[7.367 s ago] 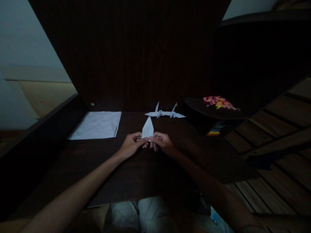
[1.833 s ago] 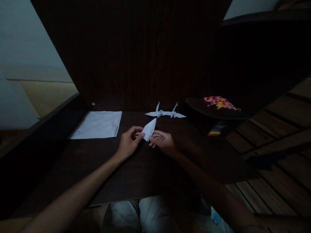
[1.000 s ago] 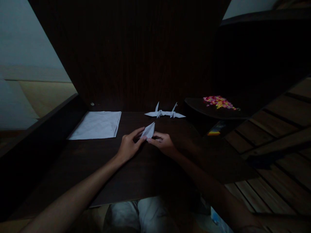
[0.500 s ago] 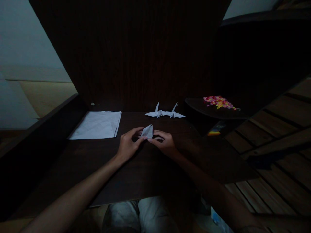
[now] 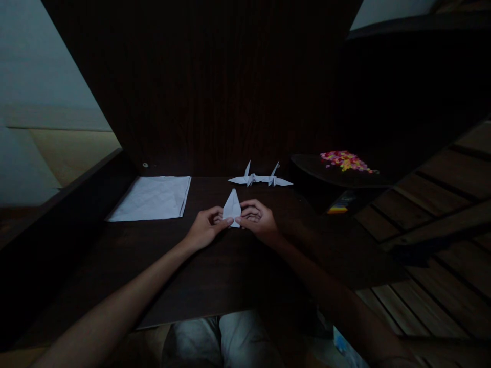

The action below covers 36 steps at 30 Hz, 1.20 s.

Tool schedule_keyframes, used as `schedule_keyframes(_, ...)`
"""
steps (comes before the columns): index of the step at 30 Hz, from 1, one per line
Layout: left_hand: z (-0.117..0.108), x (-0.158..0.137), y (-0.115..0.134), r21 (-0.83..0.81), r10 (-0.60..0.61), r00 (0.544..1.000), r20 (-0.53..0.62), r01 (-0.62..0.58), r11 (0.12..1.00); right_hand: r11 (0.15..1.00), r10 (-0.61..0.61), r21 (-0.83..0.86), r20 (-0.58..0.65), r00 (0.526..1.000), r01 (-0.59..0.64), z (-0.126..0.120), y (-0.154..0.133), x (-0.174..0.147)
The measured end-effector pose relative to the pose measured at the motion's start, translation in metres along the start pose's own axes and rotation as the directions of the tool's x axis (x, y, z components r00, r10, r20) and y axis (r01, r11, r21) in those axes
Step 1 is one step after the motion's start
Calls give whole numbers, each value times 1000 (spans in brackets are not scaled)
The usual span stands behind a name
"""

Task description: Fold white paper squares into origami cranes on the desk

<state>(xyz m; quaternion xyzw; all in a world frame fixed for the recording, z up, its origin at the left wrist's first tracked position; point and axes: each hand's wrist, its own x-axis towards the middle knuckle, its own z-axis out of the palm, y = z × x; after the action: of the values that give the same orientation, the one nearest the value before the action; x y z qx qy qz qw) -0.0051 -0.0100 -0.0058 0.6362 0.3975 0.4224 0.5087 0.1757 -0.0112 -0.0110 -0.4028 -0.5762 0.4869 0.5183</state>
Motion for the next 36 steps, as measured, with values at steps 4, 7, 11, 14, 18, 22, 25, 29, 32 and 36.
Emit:
schedule_keyframes(4, 0, -2, 2, -60, -40, 998, 46, 42, 997, 998, 57, 21, 54, 997, -58, 0, -2, 1)
schedule_keyframes(7, 0, -2, 3, -59, -49, 996, 76, 54, 997, 998, 60, 12, 88, 994, -61, 1, -4, 0)
schedule_keyframes(11, 0, -2, 3, -64, -62, 992, 107, 69, 996, 998, 58, 0, 99, 993, -58, 1, -7, -1)
schedule_keyframes(14, 1, -3, 4, -74, -70, 992, 108, 78, 994, 999, 54, -12, 84, 995, -53, 0, -7, -1)
schedule_keyframes(18, 2, -4, 5, -78, -98, 982, 164, 112, 991, 998, 55, -23, 68, 996, -53, 0, -4, 0)
schedule_keyframes(22, 2, -4, 4, -55, -129, 963, 235, 146, 988, 998, 61, 6, 45, 997, -61, 0, -1, 1)
schedule_keyframes(25, 2, -4, 1, -63, -143, 954, 265, 165, 984, 997, 75, 28, 35, 997, -76, 0, -2, 3)
schedule_keyframes(29, 3, -5, -1, -73, -159, 945, 285, 187, 980, 998, 63, 26, 7, 998, -63, -1, -5, 4)
schedule_keyframes(32, 4, -5, 0, -78, -163, 936, 312, 196, 977, 998, 46, 38, 20, 999, -47, -1, -6, 3)
schedule_keyframes(36, 5, -6, 1, -85, -179, 924, 336, 220, 972, 999, 43, 27, 34, 999, -44, -1, -7, 2)
